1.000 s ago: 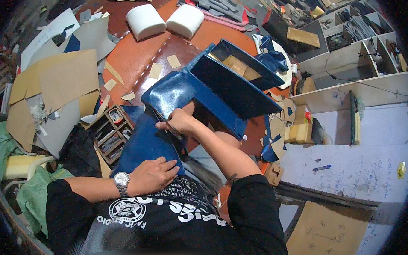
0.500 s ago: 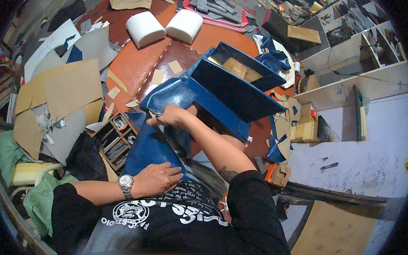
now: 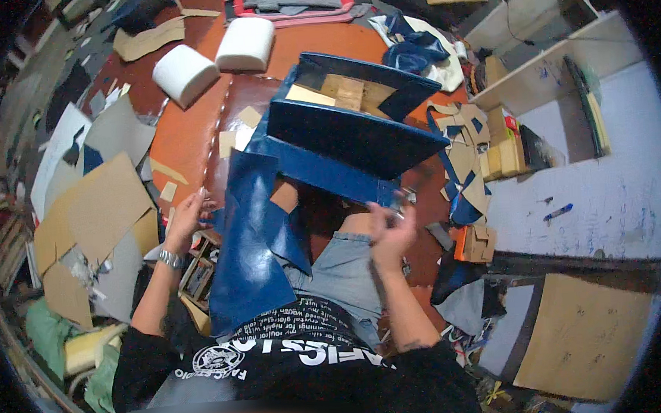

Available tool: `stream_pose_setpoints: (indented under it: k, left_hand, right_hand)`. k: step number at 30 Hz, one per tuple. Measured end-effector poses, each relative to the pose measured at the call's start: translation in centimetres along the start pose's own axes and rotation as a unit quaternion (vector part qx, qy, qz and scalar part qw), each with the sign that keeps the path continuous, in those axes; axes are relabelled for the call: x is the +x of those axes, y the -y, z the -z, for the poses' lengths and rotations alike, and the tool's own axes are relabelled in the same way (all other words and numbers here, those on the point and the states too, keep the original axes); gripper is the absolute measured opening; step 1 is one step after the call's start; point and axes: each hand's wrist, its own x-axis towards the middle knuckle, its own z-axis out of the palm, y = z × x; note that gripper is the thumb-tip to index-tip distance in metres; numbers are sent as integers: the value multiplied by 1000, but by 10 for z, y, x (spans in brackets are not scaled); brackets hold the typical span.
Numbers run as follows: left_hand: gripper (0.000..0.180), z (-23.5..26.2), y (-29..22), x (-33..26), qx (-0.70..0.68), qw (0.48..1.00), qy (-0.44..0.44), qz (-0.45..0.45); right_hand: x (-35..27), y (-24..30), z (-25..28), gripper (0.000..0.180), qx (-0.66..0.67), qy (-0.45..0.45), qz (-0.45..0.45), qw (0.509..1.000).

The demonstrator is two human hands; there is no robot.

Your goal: The person is reupholstering a blue chair frame. They stretch and staple blue vinyl onto the wooden frame, trim excess material with scissors, and use a staple gun to secure the fabric.

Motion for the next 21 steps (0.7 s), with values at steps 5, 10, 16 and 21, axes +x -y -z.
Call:
stream_pose_setpoints:
  k: [5,10,16,21]
  left_hand:
    - [65,-24,9,75,77,990,120,12]
    - [47,-28,-37,49,210,974,77,-38]
    - [38,-34,-136,-29,263,936,181,-147]
    - [17,-46,-182,-44,120,922,152,-335]
  right_hand:
    - [-20,-89,138,61,-357,-137,-108,918]
    - [-59,-122,173,39,-593,-79,208,774]
    - [-52,-65,34,41,-251,259,-52,931]
    - [-18,-11,-21,50,-193,181,32,964]
